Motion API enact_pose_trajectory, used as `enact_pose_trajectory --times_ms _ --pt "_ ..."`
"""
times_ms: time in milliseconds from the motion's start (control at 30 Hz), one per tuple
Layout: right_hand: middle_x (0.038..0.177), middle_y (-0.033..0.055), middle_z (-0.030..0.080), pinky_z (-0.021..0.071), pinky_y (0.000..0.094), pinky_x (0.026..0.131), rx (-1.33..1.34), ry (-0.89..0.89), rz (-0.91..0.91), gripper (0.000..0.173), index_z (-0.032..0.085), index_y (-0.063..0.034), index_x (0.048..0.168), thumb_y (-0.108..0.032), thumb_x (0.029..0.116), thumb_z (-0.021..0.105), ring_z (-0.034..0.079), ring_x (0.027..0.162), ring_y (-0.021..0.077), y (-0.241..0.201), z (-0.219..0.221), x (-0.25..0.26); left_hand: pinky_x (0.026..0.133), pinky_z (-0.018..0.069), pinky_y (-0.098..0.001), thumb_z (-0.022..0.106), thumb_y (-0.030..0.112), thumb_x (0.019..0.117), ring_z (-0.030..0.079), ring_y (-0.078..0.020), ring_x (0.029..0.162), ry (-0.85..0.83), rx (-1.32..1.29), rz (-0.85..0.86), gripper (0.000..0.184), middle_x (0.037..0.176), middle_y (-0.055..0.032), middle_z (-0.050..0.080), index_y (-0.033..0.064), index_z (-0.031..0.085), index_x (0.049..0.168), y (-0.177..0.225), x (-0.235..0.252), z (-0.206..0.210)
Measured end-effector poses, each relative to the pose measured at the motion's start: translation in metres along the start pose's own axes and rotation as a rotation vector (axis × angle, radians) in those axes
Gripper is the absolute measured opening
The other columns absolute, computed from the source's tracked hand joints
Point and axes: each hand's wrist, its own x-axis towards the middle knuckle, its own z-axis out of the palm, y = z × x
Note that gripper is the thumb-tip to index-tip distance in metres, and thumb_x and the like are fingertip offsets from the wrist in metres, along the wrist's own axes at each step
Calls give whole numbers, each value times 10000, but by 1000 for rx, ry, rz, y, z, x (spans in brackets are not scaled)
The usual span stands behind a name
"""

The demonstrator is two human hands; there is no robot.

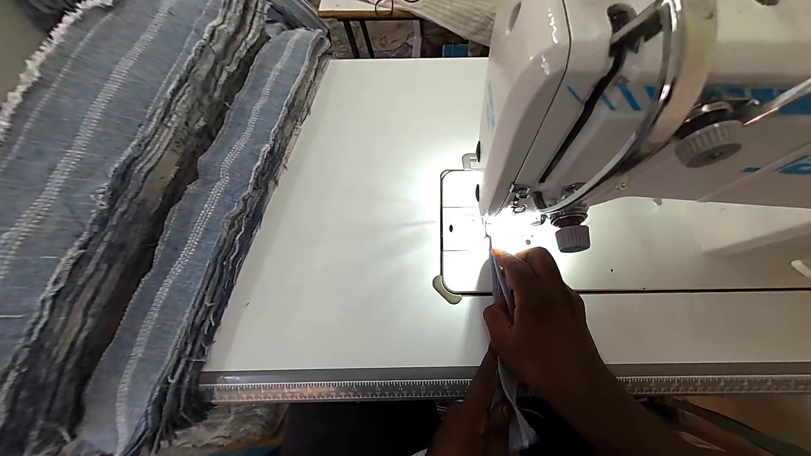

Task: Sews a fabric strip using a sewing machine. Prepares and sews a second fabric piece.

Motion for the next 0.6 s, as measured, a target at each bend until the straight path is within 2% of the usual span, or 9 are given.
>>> enact_pose_trajectory --times_ms 33,67,100,167,233,333,433,533,600 --pt "1103 80 587 543 303 670 4 -2 1 530 645 -56 1355 -124 831 689 620 881 180 0 0 0 459 582 -318 422 86 1080 607 -121 521 3 72 31 625 870 -54 658 -16 120 1618 1 -1 0" --pt "1090 78 585 540 305 672 8 -2 2 531 649 -57 1350 -126 825 694 615 876 181 0 0 0 480 582 -314 427 84 1060 614 -126 523 22 223 69 592 769 -43 646 -78 198 1582 6 -1 -1" --pt "1083 76 589 541 307 675 9 2 1 531 657 -60 1341 -134 817 696 617 877 180 1 0 0 516 562 -317 434 107 1052 614 -141 546 48 444 86 544 731 -50 642 -114 307 1531 17 -1 0" --pt "1068 76 596 545 309 658 16 3 -8 516 670 -62 1321 -142 812 707 624 861 177 3 -1 1 517 541 -382 443 157 1029 629 -215 547 128 877 148 457 707 -84 656 -98 517 1401 33 5 0" --pt "1059 66 594 535 292 636 37 -11 -14 481 682 -68 1301 -152 828 706 613 825 155 5 -2 1 448 526 -374 466 183 1006 627 -206 500 181 1171 228 391 654 -37 633 -29 613 1299 33 13 -2" --pt "1018 32 588 518 258 597 63 -38 -3 449 699 -105 1292 -174 850 678 589 755 105 11 -5 7 393 468 -342 534 187 950 582 -185 451 193 1390 288 262 582 5 557 48 661 1133 37 30 -8" --pt "939 12 587 483 265 558 95 -32 26 400 729 -126 1239 -181 850 652 557 686 92 15 -4 21 414 481 -338 591 197 927 602 -182 477 170 1455 271 164 590 9 566 103 668 1037 44 45 -13" --pt "958 21 644 512 309 568 106 -38 66 330 730 -123 1195 -182 877 667 592 664 107 13 -2 31 425 472 -323 587 219 939 604 -154 504 172 1434 256 114 600 32 559 146 660 987 50 55 -20" --pt "944 24 659 518 324 587 99 -46 79 310 727 -115 1189 -178 891 669 607 687 121 11 -4 31 485 503 -333 529 314 1008 625 -140 581 120 1347 240 186 662 41 582 175 651 1021 57 54 -31"
